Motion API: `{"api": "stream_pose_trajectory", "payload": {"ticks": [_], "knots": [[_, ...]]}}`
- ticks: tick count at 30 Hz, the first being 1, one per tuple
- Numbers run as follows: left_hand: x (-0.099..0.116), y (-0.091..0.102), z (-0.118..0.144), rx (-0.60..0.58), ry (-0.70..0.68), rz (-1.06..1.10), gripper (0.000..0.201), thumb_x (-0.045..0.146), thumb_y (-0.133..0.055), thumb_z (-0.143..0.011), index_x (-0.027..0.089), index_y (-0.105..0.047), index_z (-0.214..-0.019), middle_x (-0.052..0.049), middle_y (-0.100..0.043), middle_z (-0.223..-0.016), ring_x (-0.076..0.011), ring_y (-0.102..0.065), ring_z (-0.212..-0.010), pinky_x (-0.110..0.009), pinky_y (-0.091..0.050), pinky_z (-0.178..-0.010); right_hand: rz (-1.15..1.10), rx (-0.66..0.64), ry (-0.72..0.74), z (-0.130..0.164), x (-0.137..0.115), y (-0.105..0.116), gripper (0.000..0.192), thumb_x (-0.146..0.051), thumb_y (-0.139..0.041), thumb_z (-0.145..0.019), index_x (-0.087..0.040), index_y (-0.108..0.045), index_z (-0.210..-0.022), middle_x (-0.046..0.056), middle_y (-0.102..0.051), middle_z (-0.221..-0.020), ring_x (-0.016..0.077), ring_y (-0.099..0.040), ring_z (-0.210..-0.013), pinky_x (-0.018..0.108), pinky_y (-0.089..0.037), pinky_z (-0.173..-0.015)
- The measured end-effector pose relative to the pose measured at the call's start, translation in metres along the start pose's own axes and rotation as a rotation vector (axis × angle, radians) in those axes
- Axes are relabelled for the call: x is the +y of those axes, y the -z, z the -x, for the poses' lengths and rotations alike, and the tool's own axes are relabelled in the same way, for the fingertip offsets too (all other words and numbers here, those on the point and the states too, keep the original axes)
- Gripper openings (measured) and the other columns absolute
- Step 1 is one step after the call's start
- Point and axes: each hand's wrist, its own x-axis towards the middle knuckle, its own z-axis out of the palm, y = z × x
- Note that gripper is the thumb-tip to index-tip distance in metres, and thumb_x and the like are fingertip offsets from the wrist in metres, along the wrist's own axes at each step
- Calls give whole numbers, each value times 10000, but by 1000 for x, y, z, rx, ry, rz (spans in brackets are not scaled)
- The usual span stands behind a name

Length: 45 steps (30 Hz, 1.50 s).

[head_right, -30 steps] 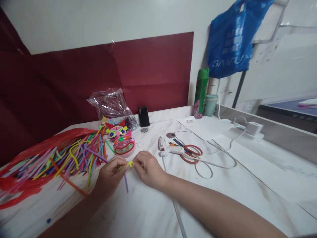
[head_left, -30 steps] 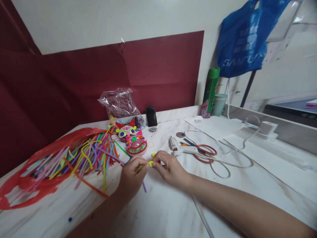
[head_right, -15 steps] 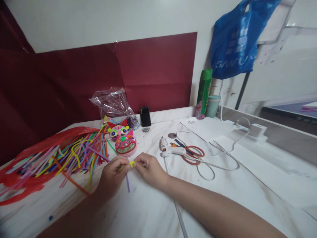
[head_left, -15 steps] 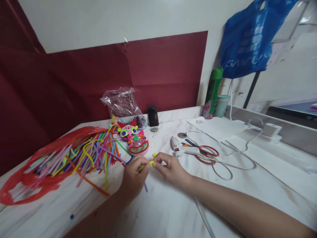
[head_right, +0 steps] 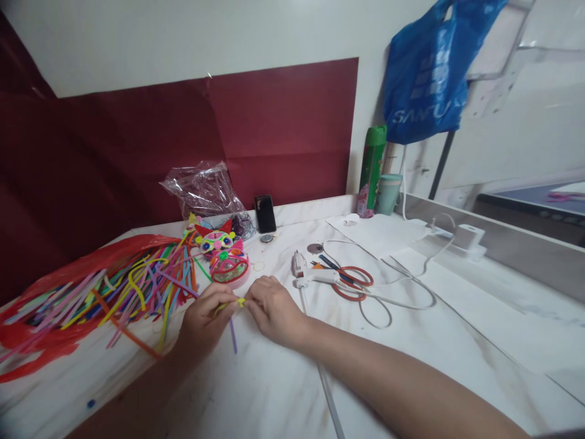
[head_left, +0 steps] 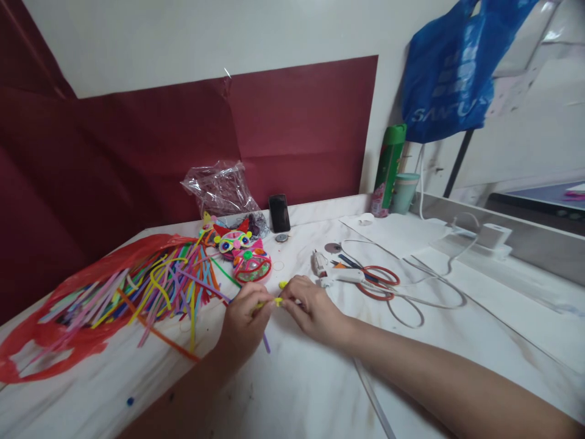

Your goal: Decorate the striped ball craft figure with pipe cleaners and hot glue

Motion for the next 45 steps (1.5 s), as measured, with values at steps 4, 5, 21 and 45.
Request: {"api": "stream_pose_trajectory", "payload": {"ticks": [4,5,21,45], "knots": [[3,-1,-1,8,220,169,149,234,-563,-780,156,-620,-667,-12,-561,-669,-128,-553,-635,-225,-443,-582,-164,52,-204,-1,-4,-1,180,-246,-494,-855,-194,-486,-683,8,-543,-658,143,-503,-635,260,-396,-610],[3,-2,-1,13,252,196,145,241,-575,-768,155,-623,-662,-10,-559,-659,-125,-545,-623,-223,-436,-571,-201,52,-243,0,-4,-2,181,-263,-501,-852,-191,-493,-685,2,-542,-654,137,-499,-625,252,-394,-599],[11,-2,0,46,193,130,131,174,-567,-747,160,-623,-629,9,-543,-617,-112,-530,-595,-212,-423,-555,-481,60,-465,4,-5,-12,242,-403,-558,-812,-176,-548,-729,-4,-560,-655,130,-496,-623,263,-409,-607],[10,11,-4,-131,-139,-136,175,141,-468,-826,161,-626,-754,-31,-602,-673,-124,-569,-649,-221,-448,-588,74,-81,71,-2,-5,7,140,-148,-439,-858,-193,-515,-749,46,-561,-696,175,-505,-696,302,-393,-673]]}}
